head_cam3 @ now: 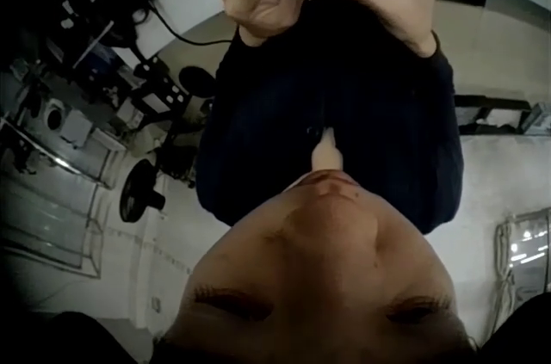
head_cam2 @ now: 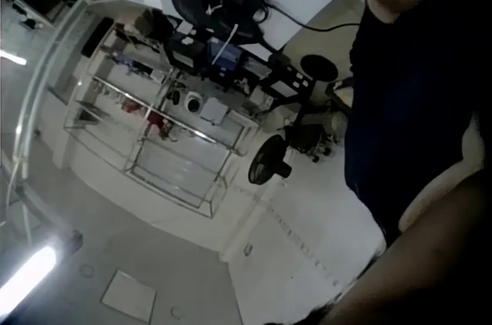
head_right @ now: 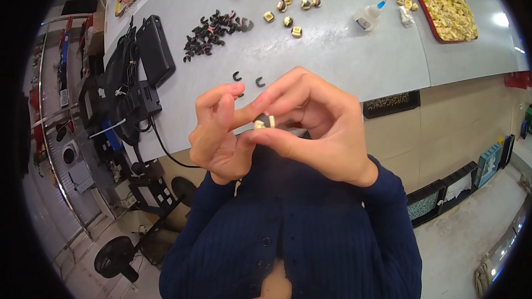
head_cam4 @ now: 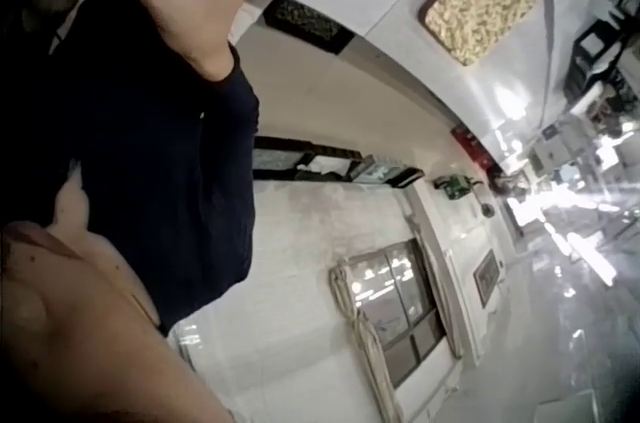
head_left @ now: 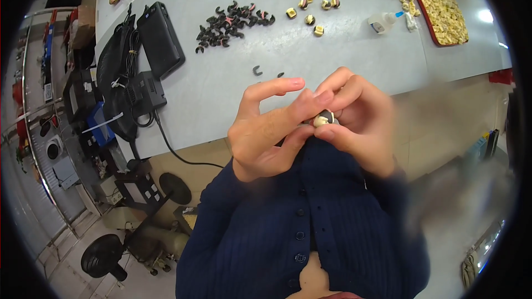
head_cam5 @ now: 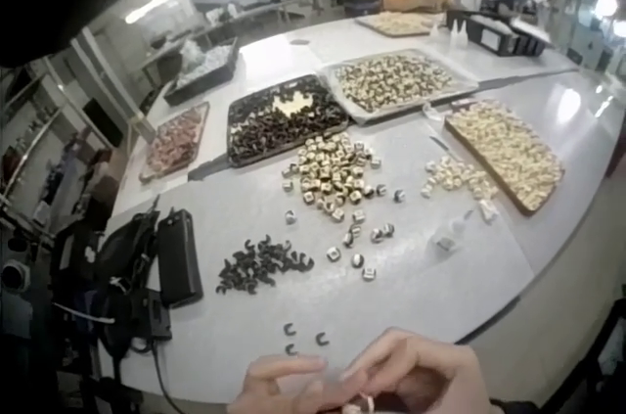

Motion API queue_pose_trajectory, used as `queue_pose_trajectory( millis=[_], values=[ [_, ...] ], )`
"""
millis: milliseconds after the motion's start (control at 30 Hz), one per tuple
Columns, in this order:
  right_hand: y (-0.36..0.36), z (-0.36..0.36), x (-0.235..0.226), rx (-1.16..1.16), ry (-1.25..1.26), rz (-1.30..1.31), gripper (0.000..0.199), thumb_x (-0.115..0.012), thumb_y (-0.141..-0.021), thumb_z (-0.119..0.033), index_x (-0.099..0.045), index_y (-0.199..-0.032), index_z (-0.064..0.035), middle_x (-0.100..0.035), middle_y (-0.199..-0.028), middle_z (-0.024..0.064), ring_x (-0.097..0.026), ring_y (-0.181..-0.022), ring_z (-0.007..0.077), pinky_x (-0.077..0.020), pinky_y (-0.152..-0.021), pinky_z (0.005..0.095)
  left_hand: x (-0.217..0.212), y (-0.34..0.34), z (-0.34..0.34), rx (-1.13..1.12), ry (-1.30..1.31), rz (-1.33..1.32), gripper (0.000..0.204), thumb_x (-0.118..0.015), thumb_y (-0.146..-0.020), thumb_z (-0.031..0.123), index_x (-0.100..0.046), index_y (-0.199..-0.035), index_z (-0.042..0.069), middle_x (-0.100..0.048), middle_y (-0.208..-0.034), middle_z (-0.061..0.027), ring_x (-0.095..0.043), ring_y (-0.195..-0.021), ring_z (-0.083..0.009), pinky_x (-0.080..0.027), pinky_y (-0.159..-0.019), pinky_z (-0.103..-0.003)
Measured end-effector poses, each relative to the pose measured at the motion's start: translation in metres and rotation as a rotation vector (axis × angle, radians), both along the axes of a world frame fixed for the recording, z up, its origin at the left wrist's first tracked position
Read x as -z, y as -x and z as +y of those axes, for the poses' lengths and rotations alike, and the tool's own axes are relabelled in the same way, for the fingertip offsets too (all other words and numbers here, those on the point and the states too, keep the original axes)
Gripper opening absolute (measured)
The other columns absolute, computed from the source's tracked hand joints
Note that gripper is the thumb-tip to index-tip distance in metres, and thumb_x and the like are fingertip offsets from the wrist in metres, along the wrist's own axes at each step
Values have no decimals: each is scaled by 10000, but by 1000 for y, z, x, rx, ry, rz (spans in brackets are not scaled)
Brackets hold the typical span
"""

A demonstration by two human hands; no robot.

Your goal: Applying glue to small black plastic components and attaching them to gold circular bases at a workbench.

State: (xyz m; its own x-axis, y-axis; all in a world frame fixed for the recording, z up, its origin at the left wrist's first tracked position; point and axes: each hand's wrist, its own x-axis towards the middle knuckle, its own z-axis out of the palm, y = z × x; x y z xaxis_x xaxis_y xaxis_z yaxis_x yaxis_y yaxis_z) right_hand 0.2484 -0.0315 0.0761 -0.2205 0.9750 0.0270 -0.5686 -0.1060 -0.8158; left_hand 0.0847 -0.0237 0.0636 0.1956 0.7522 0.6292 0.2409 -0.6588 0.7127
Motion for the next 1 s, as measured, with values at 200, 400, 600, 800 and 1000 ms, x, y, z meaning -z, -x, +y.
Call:
queue_pose_trajectory(
  millis=[200,400,600,800,1000],
  values=[
    [-3,13,11,103,-16,-155,423,-679,-788,131,-535,-1183,88,-613,-1004,154,-637,-952,162,-560,-811,285,8,4,-4,-60,114,44,482,-705,-701,-59,-636,-1177,-36,-702,-1074,-154,-589,-1082,-347,-495,-874,-383],
    [-15,28,28,379,-184,-602,158,-610,-822,102,-676,-963,71,-604,-897,84,-562,-731,110,-471,-642,225,32,34,0,-179,159,-12,409,-602,-810,-69,-583,-1218,-44,-659,-1153,-201,-590,-1093,-326,-463,-931,-375],
    [-8,89,47,535,-538,-1072,246,-652,-791,80,-682,-1025,12,-613,-881,116,-590,-676,163,-488,-631,255,45,45,-4,-227,342,-226,404,-485,-941,51,-495,-1327,-69,-589,-1243,-207,-565,-1153,-251,-410,-963,-363],
    [4,93,29,727,-597,-1043,443,-699,-763,73,-647,-1185,-50,-629,-1041,118,-632,-743,200,-531,-679,294,40,38,-8,-145,448,-303,441,-453,-975,158,-467,-1357,-61,-587,-1265,-222,-543,-1172,-235,-391,-955,-343],
    [-99,69,50,1219,-441,-1457,207,-696,-824,-14,-681,-1030,-28,-635,-891,93,-590,-721,180,-483,-678,266,44,35,-14,208,665,-628,588,-352,-1012,382,-399,-1411,-47,-514,-1355,-202,-480,-1212,-243,-368,-966,-351]
  ],
)
